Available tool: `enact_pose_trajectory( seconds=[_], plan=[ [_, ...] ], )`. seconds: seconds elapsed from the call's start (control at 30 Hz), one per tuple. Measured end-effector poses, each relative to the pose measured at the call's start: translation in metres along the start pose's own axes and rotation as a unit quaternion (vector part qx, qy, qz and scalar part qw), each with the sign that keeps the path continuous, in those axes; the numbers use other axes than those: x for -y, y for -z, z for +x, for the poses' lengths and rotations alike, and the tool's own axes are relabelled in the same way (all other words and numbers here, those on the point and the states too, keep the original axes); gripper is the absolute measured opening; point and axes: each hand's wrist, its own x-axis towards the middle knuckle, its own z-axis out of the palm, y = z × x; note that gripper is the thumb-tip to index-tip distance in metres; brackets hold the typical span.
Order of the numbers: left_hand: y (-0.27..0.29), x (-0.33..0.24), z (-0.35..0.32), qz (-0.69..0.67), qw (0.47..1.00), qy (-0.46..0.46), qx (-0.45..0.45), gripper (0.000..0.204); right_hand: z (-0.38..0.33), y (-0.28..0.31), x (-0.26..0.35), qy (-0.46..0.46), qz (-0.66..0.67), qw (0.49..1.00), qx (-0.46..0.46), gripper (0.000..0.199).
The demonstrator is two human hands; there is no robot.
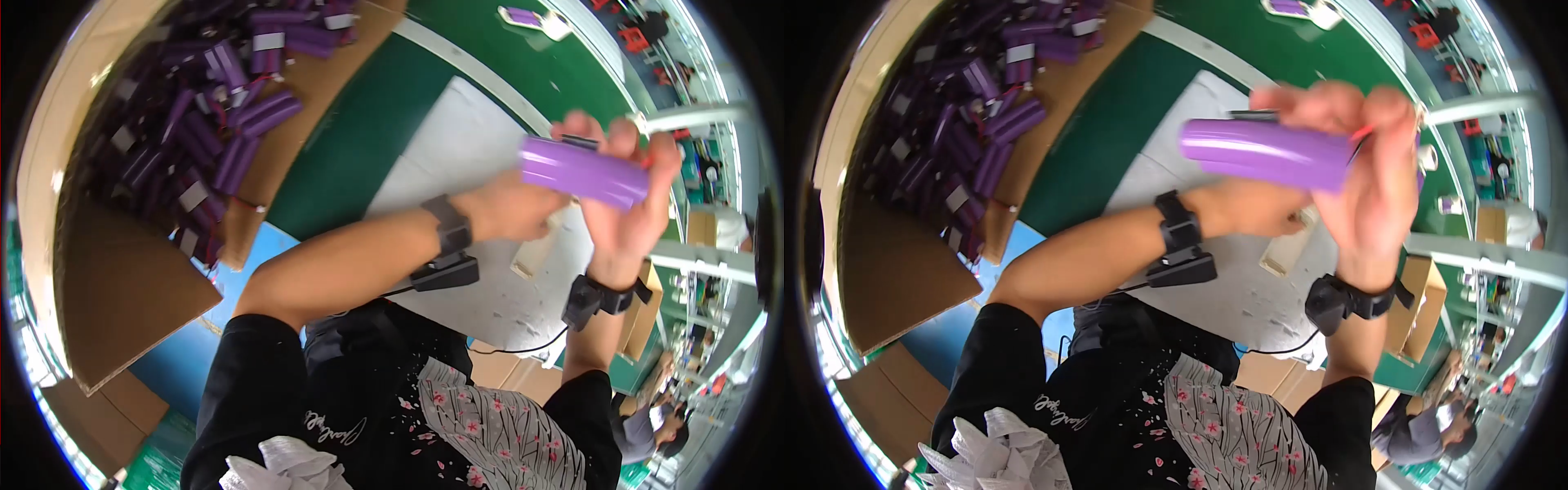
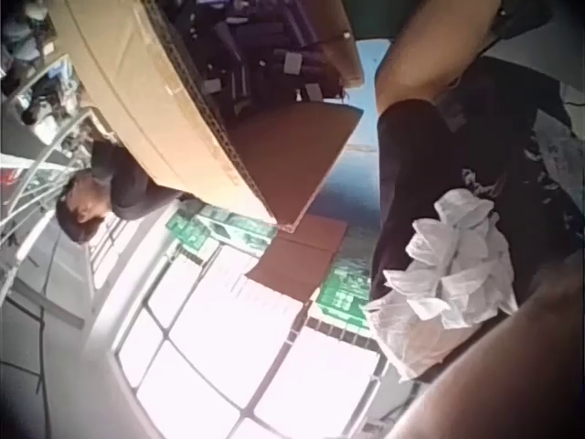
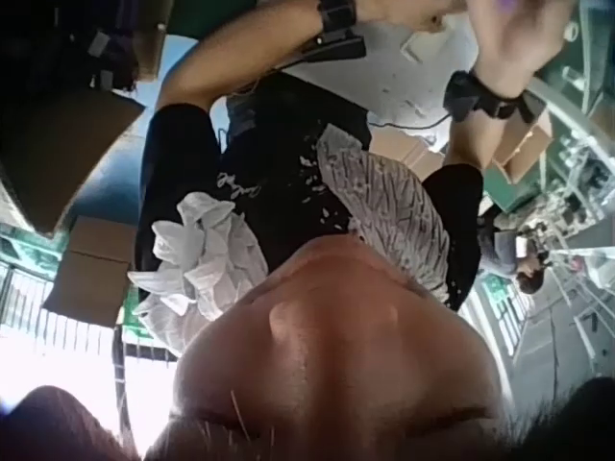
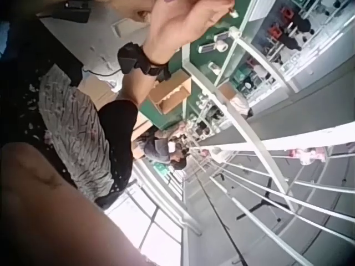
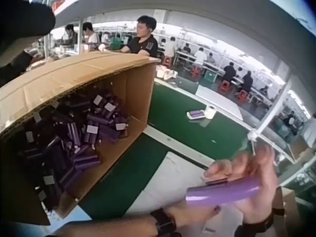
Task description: The person connects a battery to a circuit board inside a fan housing, tests the board, and inserts the battery. After setting the fan aside, they pick up another battery, apply a piece of tape, and repeat the process with a second fan.
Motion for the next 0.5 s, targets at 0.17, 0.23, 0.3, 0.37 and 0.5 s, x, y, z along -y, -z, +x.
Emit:
enact_pose_trajectory(
  seconds=[0.17, 0.23, 0.3, 0.37, 0.5],
  plan=[
    [-0.006, 0.002, 0.006, 0.029, 0.976, 0.103, 0.19, 0.032, -0.056, 0.047, 0.007, -0.051, 0.254, 0.93, -0.262, 0.034],
    [-0.003, -0.002, 0.005, -0.013, 0.975, 0.124, 0.182, 0.031, -0.081, 0.064, 0.012, -0.079, 0.291, 0.913, -0.273, 0.035],
    [0.001, -0.004, 0.004, -0.083, 0.97, 0.176, 0.146, 0.031, -0.106, 0.076, 0.018, -0.158, -0.001, 0.947, -0.28, 0.032],
    [0.005, -0.004, 0.003, -0.097, 0.968, 0.168, 0.157, 0.028, -0.122, 0.076, 0.012, -0.195, -0.146, 0.929, -0.278, 0.03],
    [0.016, -0.005, 0.011, -0.126, 0.959, 0.148, 0.205, 0.027, -0.14, 0.066, -0.015, -0.237, -0.331, 0.867, -0.286, 0.022]
  ],
)
